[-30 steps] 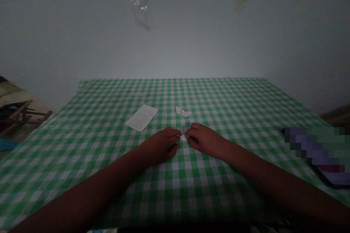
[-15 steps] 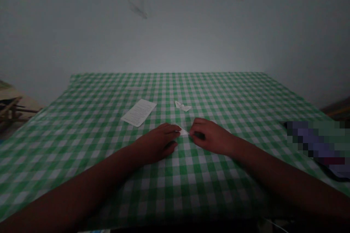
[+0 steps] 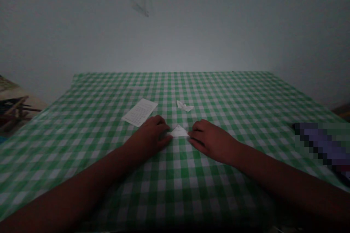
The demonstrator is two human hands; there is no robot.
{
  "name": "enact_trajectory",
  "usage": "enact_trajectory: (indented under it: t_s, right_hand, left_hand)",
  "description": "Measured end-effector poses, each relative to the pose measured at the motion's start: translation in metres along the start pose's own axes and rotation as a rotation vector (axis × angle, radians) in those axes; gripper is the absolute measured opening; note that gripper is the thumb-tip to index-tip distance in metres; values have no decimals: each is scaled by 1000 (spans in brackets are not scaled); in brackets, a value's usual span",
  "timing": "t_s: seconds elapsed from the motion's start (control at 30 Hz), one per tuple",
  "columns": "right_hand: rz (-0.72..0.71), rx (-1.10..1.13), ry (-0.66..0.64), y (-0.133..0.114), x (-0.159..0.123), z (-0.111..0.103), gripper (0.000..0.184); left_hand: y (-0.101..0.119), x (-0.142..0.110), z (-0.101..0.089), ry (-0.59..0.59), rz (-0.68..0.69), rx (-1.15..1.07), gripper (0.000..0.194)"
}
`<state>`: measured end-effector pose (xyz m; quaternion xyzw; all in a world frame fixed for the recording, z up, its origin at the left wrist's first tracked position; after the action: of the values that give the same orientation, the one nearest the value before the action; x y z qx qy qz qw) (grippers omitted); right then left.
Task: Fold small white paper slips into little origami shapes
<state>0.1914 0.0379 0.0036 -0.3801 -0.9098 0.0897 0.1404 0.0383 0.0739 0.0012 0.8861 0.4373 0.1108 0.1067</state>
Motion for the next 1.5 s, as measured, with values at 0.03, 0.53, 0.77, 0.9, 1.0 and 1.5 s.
enact_trajectory:
  t_s: [0.03,0.53,0.77,0.9,1.0,1.5]
  right_hand:
    - [5,-14,-12,-2,0,0,27]
    - [45,-1,3,-3,0,2,22]
    - [83,17,50,6,6,6,23]
    - [81,34,70,7,9,6,22]
    - [86,31,74,8,9,6,23]
    - [89,-7,72,10,8,6,25]
  left_hand:
    - [1,0,0,-10,-5,-2,25]
    - [15,7,0,23,96,32,21]
    - [16,7,7,27,160,-27,21]
    - [11,8,10,-2,130,-61,28]
    - [11,9,9,-13,124,-73,28]
    - [8,5,-7,47,184,-13,23]
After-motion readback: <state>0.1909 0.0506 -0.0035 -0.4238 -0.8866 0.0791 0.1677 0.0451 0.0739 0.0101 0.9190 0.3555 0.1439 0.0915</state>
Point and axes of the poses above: each hand's wrist, its own x-axis towards the middle knuckle, its own z-axis out of the palm, y = z × x, the point moved 8 cm from there along x, towards the middle knuckle, and after that the axes turned 3 degrees about x, right-handed, at the moved point
